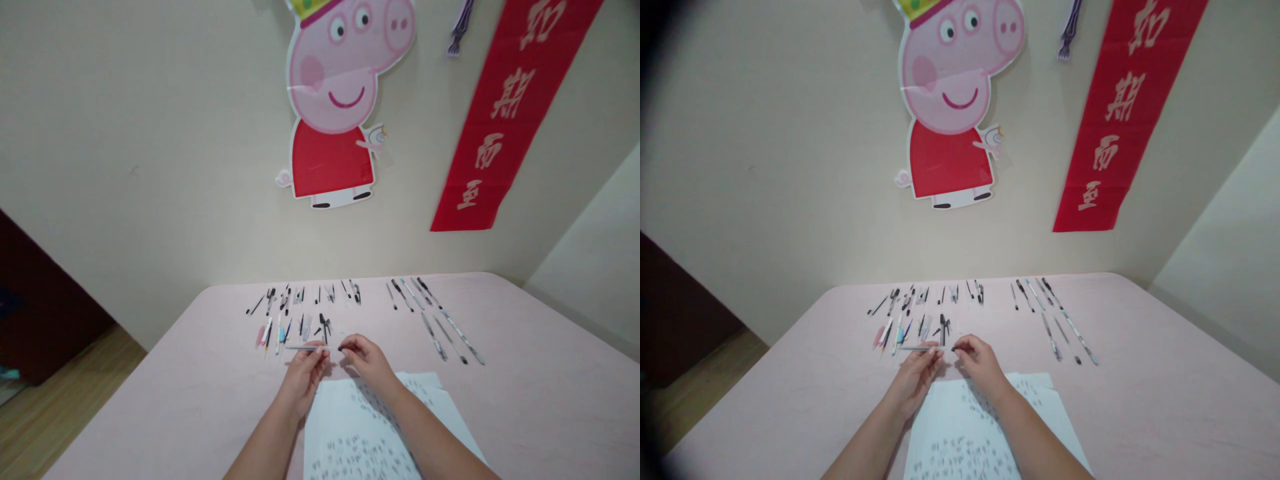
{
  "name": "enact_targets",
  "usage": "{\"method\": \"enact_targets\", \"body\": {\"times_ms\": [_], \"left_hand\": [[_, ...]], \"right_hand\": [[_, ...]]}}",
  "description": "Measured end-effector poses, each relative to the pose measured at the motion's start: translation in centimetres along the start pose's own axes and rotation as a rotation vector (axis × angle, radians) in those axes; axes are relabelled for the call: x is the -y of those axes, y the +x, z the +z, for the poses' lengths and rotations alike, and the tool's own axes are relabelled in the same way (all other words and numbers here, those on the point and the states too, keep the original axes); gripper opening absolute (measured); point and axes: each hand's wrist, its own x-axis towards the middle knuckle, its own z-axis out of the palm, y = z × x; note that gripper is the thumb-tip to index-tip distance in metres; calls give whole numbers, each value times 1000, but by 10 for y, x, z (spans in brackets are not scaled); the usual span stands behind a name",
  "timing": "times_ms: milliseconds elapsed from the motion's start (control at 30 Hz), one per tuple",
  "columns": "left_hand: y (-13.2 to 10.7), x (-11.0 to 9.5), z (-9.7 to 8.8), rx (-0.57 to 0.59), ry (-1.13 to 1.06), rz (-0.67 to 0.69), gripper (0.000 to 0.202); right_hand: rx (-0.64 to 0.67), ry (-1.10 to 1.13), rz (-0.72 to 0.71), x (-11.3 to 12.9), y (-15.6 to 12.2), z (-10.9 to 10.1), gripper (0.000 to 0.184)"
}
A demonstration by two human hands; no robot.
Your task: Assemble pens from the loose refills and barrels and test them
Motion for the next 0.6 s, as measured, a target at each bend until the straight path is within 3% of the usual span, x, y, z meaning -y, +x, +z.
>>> {"method": "enact_targets", "body": {"times_ms": [600], "left_hand": [[0,0,0,23,17,3,10]], "right_hand": [[16,57,31,4,-1,2,14]]}}
